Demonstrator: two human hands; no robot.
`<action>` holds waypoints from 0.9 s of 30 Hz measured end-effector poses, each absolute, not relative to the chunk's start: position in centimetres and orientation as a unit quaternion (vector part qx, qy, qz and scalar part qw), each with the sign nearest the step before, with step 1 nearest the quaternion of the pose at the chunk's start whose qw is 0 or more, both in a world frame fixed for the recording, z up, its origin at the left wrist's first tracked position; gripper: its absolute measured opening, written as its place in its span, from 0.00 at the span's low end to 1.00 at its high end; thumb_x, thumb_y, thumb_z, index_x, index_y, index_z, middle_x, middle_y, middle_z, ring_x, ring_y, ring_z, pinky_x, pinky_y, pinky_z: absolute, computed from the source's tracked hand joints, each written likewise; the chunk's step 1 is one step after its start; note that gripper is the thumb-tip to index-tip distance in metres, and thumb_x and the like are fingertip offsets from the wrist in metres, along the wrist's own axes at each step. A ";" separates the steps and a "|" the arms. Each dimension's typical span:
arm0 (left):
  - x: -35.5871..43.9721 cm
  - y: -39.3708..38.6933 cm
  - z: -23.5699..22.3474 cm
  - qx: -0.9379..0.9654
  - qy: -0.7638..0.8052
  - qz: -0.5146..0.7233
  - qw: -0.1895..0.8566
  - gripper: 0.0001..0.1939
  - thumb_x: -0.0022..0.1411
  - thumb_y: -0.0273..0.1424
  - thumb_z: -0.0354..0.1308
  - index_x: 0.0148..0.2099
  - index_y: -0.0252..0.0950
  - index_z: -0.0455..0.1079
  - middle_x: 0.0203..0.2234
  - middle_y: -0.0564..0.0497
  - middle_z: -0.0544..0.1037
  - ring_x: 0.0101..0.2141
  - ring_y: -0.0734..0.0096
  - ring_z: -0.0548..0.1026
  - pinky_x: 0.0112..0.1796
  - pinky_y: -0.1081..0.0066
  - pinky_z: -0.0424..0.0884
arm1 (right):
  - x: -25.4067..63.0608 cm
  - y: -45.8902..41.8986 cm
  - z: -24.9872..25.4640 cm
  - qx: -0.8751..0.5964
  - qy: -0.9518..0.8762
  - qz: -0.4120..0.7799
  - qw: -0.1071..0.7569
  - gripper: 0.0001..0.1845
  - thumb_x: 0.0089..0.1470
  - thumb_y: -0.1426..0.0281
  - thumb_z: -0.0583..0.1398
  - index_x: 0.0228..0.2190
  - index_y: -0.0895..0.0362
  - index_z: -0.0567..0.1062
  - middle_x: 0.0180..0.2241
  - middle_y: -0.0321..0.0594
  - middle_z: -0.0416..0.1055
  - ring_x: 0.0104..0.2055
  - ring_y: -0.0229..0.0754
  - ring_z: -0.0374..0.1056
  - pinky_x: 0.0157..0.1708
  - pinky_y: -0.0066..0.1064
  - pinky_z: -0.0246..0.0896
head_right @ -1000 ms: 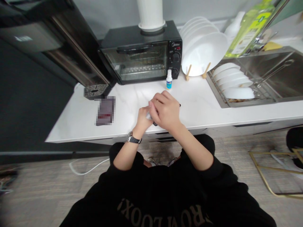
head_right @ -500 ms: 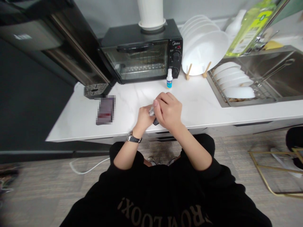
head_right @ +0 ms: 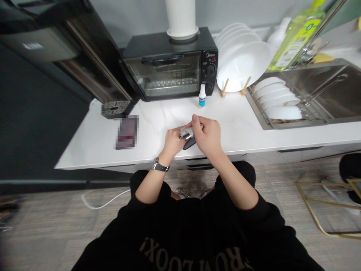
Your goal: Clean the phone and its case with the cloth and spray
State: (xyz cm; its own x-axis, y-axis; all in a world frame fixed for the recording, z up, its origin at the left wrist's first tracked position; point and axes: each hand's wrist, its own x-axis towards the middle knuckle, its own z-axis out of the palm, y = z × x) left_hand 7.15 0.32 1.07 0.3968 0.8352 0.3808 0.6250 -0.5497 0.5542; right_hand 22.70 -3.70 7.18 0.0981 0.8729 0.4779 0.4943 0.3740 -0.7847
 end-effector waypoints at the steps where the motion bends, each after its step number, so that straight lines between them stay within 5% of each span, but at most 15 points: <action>1: 7.1 0.2 1.2 0.825 0.436 0.317 0.169 0.13 0.69 0.25 0.62 0.53 0.39 0.83 0.43 0.46 0.88 0.43 0.60 0.85 0.40 0.70 0.74 | 22.4 -4.3 7.1 -0.517 -0.669 0.125 0.519 0.32 0.74 0.54 0.49 0.25 0.53 0.79 0.26 0.40 0.77 0.31 0.43 0.71 0.35 0.38 0.60; 6: 7.0 0.0 1.4 0.844 0.407 0.306 0.164 0.21 0.67 0.22 0.61 0.59 0.42 0.80 0.53 0.48 0.85 0.52 0.59 0.84 0.47 0.70 0.77 | 22.2 -5.1 5.0 -0.430 -0.759 -0.086 0.482 0.22 0.71 0.61 0.52 0.26 0.51 0.76 0.29 0.41 0.78 0.34 0.46 0.66 0.40 0.45 0.57; 11: 7.3 0.0 1.3 0.843 0.424 0.305 0.132 0.20 0.69 0.24 0.61 0.60 0.45 0.80 0.55 0.49 0.84 0.52 0.58 0.84 0.43 0.69 0.78 | 22.1 -4.2 4.3 -0.476 -0.584 0.111 0.648 0.27 0.74 0.56 0.46 0.27 0.51 0.73 0.29 0.40 0.72 0.34 0.45 0.69 0.38 0.41 0.63; 14: 7.2 0.0 1.2 0.843 0.416 0.314 0.133 0.21 0.69 0.23 0.61 0.60 0.45 0.80 0.56 0.48 0.84 0.52 0.58 0.84 0.46 0.68 0.79 | 21.1 -4.9 4.6 -0.486 -0.541 0.182 0.662 0.24 0.74 0.58 0.49 0.28 0.52 0.72 0.28 0.37 0.70 0.33 0.43 0.69 0.37 0.39 0.64; 18: 7.0 0.0 1.3 0.844 0.409 0.312 0.155 0.23 0.68 0.21 0.60 0.61 0.44 0.79 0.57 0.50 0.83 0.54 0.59 0.83 0.48 0.67 0.79 | 20.5 -6.4 4.0 -0.485 -0.637 0.006 0.599 0.20 0.72 0.63 0.51 0.32 0.51 0.78 0.40 0.45 0.75 0.45 0.50 0.70 0.50 0.48 0.63; 21: 6.9 -0.1 1.5 0.853 0.400 0.288 0.171 0.26 0.67 0.19 0.58 0.63 0.45 0.77 0.60 0.51 0.80 0.56 0.61 0.82 0.50 0.67 0.79 | 21.2 -6.3 3.4 -0.431 -0.723 -0.087 0.532 0.17 0.70 0.64 0.53 0.33 0.49 0.79 0.39 0.42 0.79 0.44 0.51 0.70 0.53 0.51 0.60; 23: 7.0 -0.1 1.6 0.852 0.405 0.288 0.168 0.27 0.66 0.18 0.59 0.63 0.46 0.78 0.60 0.51 0.80 0.57 0.60 0.81 0.51 0.67 0.78 | 21.9 -5.5 3.4 -0.444 -0.705 -0.059 0.550 0.20 0.71 0.61 0.52 0.31 0.50 0.78 0.35 0.41 0.79 0.40 0.49 0.71 0.49 0.48 0.62; 27: 7.3 0.0 1.2 0.841 0.428 0.297 0.148 0.22 0.68 0.22 0.61 0.60 0.43 0.80 0.54 0.48 0.84 0.52 0.57 0.84 0.48 0.67 0.79 | 22.2 -4.1 4.0 -0.501 -0.568 0.184 0.627 0.31 0.75 0.55 0.44 0.28 0.52 0.75 0.28 0.39 0.74 0.34 0.44 0.72 0.39 0.39 0.66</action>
State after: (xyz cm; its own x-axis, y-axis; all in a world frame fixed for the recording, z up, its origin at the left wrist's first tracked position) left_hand 7.28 0.04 1.23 0.4573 0.8071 0.3735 0.6309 -0.5904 0.5033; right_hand 22.22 -4.09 4.04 0.2879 0.7992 0.5276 0.3387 0.4304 -0.8367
